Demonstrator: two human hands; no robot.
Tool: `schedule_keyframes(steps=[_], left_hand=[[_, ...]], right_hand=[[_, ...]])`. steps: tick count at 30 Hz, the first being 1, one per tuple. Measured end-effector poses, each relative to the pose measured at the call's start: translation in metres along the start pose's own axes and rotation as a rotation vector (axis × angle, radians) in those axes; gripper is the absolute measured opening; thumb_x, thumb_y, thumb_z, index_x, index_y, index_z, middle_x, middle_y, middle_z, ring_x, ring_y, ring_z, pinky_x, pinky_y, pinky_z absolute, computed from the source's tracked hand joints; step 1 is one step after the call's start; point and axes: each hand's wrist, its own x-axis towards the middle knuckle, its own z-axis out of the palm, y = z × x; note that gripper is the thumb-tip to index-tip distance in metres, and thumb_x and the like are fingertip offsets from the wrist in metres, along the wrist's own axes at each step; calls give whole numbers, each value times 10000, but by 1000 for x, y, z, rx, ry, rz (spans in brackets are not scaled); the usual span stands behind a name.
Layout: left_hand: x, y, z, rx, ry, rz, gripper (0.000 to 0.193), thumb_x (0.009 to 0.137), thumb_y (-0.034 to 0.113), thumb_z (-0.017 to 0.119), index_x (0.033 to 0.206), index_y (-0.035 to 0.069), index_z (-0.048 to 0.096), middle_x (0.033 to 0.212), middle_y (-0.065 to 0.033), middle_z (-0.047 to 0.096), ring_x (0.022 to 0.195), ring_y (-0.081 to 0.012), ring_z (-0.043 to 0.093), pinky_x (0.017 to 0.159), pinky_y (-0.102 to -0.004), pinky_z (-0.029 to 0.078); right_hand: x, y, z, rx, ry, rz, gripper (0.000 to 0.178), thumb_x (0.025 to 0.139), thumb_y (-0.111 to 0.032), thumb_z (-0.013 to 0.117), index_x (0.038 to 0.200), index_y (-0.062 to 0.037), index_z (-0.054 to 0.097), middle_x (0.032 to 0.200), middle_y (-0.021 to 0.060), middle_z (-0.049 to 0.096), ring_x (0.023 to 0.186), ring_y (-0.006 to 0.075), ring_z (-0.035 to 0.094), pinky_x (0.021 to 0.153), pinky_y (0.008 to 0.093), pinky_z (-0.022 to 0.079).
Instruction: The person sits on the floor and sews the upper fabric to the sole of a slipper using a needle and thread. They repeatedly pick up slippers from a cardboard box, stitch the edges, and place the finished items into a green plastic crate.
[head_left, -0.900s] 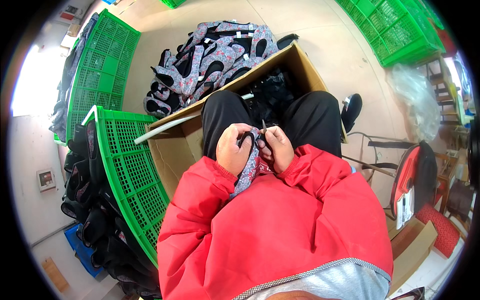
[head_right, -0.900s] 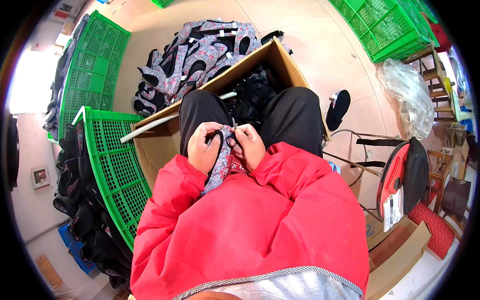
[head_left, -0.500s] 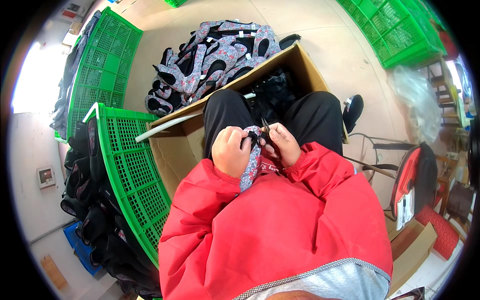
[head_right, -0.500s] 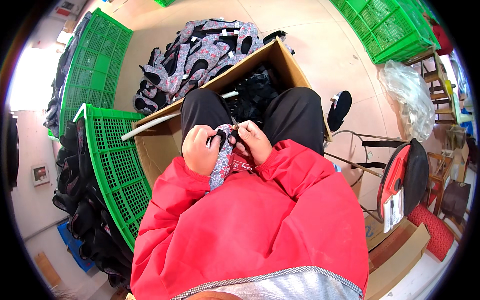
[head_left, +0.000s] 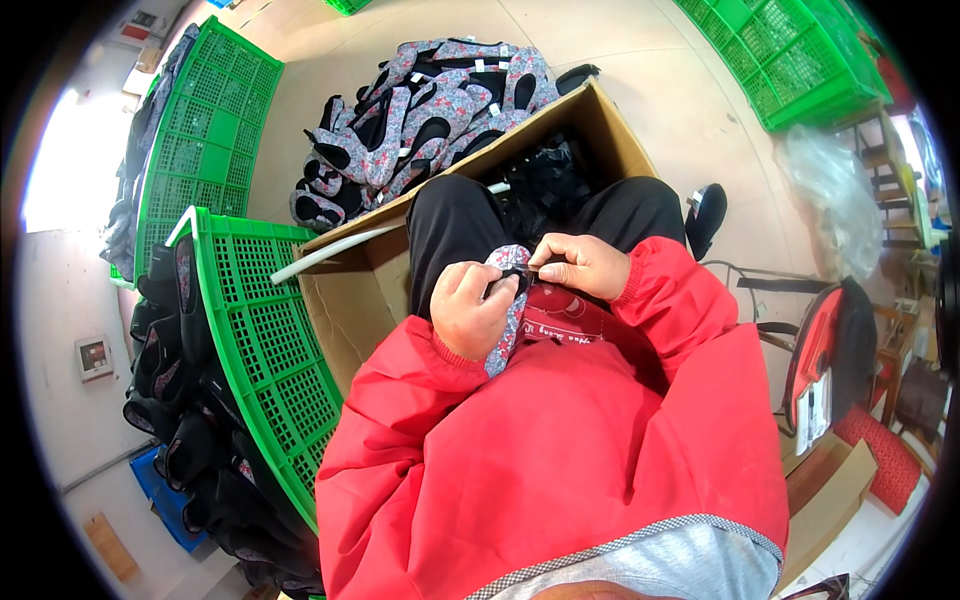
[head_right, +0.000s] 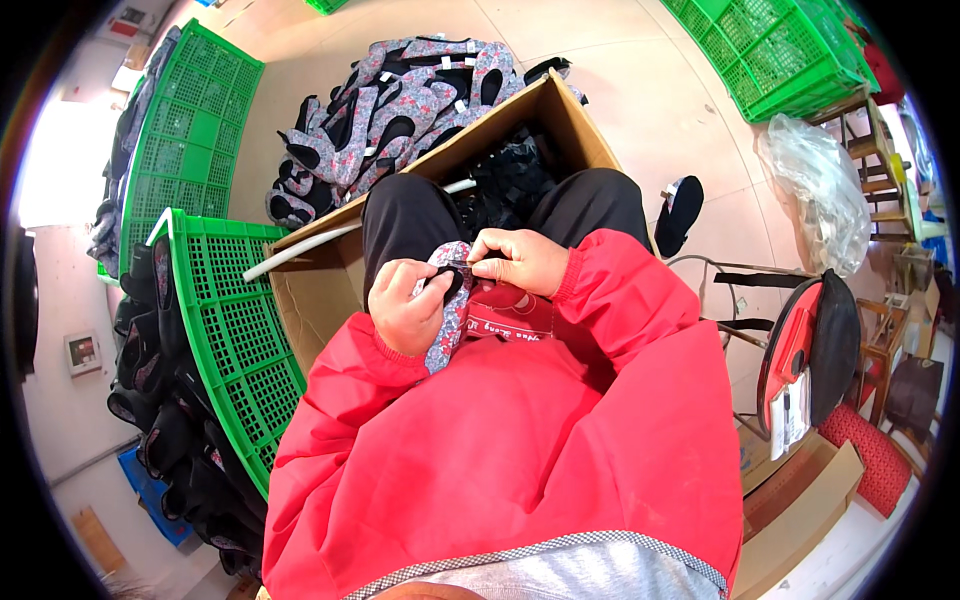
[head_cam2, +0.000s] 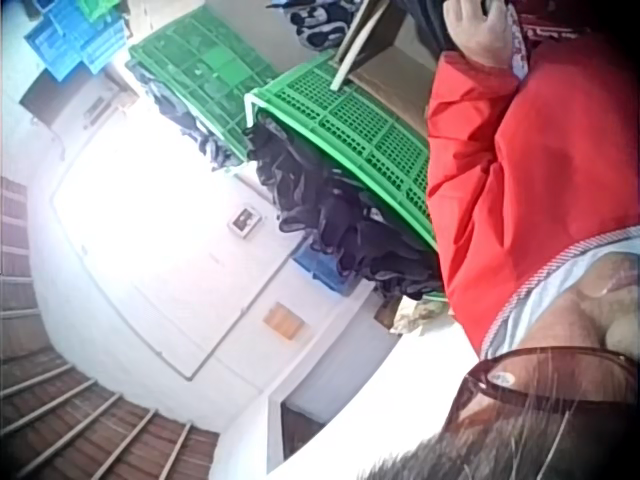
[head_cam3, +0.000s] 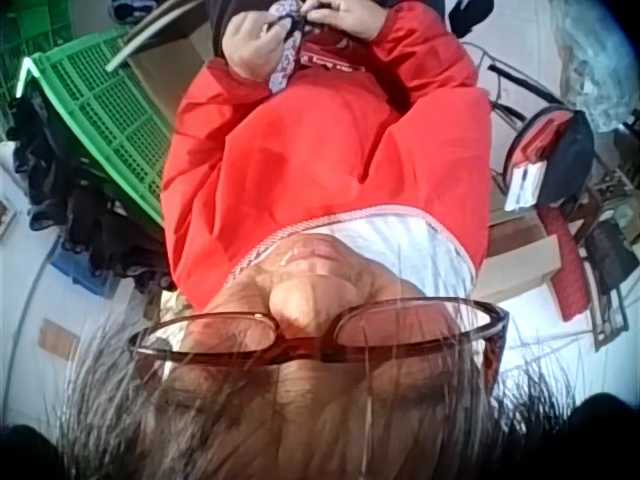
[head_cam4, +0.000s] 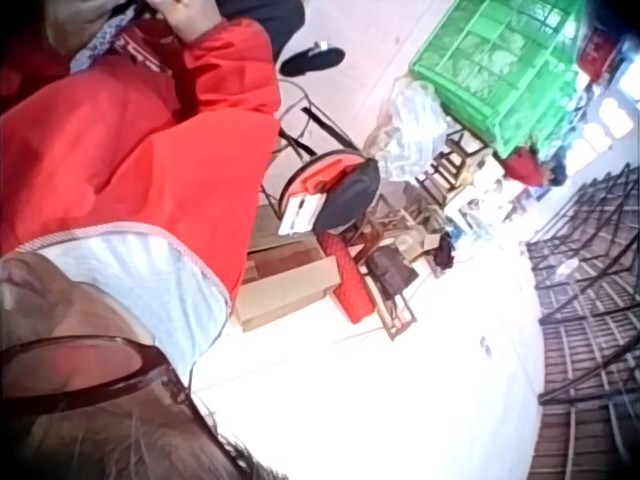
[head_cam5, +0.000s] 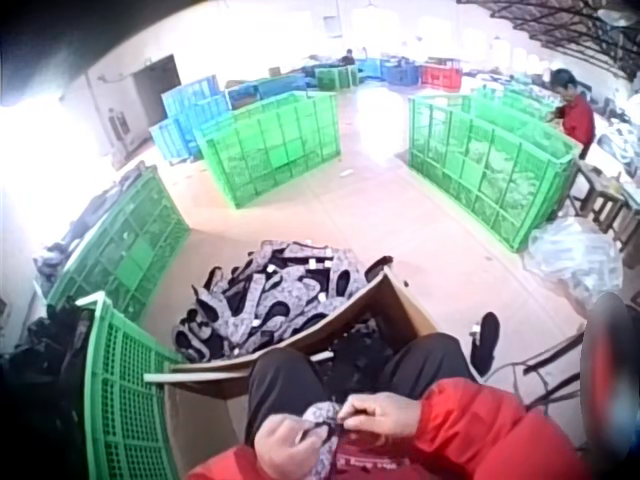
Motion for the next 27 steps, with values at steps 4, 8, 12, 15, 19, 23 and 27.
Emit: schedule_keyframes(steps=[4, 8, 12, 15, 19, 23, 27], left_hand=[[0, 0, 0, -14, 5, 19, 166, 619, 19, 686, 775, 71, 670, 787, -48, 541, 727, -226, 574, 631, -341, 463], [1, 2, -1, -8, -11, 24, 158, 625, 18, 683, 773, 70, 668, 787, -47, 541, 725, -225, 573, 630, -342, 459], [1, 1, 0, -13, -19, 25, 150, 631, 21, 678, 771, 72, 664, 781, -42, 537, 720, -222, 568, 627, -342, 455], [2, 1, 0, -8, -24, 26, 144, 634, 25, 675, 769, 73, 659, 776, -38, 533, 716, -219, 564, 625, -343, 451], [2, 2, 0, -5, -22, 26, 143, 634, 27, 673, 766, 76, 657, 775, -35, 527, 721, -216, 559, 629, -341, 450], [1, 0, 1, -9, -24, 34, 157, 621, 23, 684, 766, 77, 662, 775, -40, 535, 724, -224, 559, 625, -342, 452], [2, 0, 0, -19, -32, 34, 177, 597, 14, 705, 762, 65, 670, 778, -52, 562, 713, -240, 566, 606, -343, 454]], right_hand=[[0, -11, -7, -218, -32, 0, 217, 956, -231, 585, 1016, -23, 585, 863, 46, 629, 807, 117, 591, 757, 271, 468], [2, -18, -9, -313, -45, -2, 242, 948, -258, 589, 1013, -25, 582, 830, 65, 649, 779, 149, 620, 731, 294, 475], [4, -21, -9, -357, -60, 18, 235, 947, -258, 589, 994, -28, 579, 819, 67, 660, 763, 170, 637, 711, 300, 480], [5, -23, -8, -368, -57, 3, 229, 946, -254, 591, 986, -29, 578, 818, 68, 661, 759, 170, 638, 705, 298, 480], [6, -20, -7, -360, -48, -19, 214, 947, -241, 591, 983, -31, 578, 809, 65, 656, 748, 163, 634, 697, 294, 478], [6, -22, -6, -360, -46, -20, 207, 947, -236, 593, 978, -32, 576, 792, 58, 645, 730, 153, 621, 689, 289, 474], [6, -20, -5, -312, -41, -15, 194, 946, -223, 595, 970, -32, 572, 788, 53, 635, 720, 138, 605, 680, 281, 468]])
